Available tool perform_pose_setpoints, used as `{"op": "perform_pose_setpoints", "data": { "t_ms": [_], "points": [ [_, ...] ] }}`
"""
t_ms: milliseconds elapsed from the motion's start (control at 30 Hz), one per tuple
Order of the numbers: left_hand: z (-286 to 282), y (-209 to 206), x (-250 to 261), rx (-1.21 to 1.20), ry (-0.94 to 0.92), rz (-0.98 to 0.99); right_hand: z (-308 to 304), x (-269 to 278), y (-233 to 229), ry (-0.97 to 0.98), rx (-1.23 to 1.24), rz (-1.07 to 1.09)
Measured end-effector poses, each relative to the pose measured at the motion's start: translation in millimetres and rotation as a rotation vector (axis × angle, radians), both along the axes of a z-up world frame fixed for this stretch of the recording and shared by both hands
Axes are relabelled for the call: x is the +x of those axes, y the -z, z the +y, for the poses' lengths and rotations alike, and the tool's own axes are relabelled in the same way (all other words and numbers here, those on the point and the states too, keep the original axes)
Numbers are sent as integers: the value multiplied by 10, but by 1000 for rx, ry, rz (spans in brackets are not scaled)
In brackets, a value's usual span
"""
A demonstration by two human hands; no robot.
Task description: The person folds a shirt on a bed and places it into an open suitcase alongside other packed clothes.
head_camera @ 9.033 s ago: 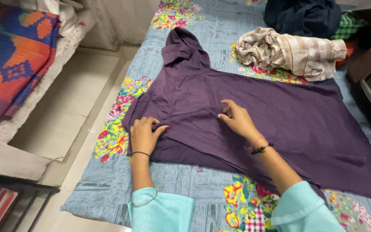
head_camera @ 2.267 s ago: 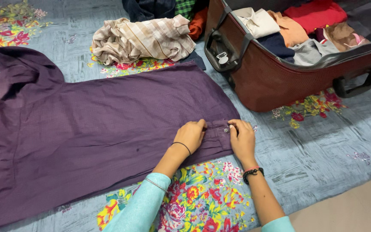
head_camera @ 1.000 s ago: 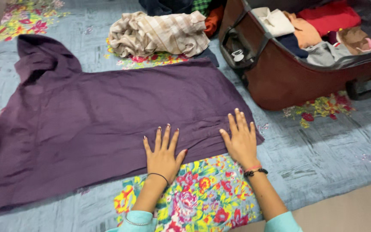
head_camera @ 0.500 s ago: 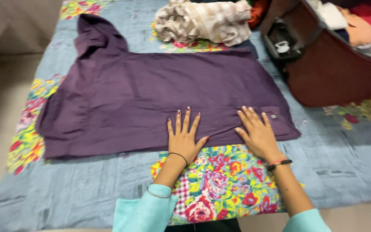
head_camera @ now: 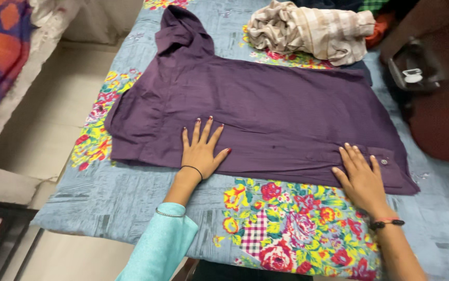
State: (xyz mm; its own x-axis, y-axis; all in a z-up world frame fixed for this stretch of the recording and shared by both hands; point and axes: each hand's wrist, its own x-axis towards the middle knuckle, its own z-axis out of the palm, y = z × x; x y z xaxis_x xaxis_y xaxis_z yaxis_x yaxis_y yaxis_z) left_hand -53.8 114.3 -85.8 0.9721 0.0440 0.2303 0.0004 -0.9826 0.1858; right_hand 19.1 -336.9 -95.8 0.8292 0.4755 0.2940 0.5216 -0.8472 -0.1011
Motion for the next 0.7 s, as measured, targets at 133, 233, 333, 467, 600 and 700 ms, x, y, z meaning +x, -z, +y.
{"op": "perform_pose_setpoints", "data": {
  "t_ms": [133,233,333,467,600,700],
  "points": [
    [196,19,9,-8,116,-2,64,21,-154,-38,-4,89],
    [297,3,26,1,165,-13,373,-48,-290,-112,-17,60],
    [382,7,12,-33,186,-25,810,-103,-452,-251,22,77],
    [497,-6,-24,-35,165,-31,1459,-91,-634,-409,33,136],
    [596,-12,-23,-38,128,-53,2105,-117,-712,-553,-9,100],
    [659,2,-27,-61,111,-84,2556,-154,-718,-654,15,126]
  ]
}}
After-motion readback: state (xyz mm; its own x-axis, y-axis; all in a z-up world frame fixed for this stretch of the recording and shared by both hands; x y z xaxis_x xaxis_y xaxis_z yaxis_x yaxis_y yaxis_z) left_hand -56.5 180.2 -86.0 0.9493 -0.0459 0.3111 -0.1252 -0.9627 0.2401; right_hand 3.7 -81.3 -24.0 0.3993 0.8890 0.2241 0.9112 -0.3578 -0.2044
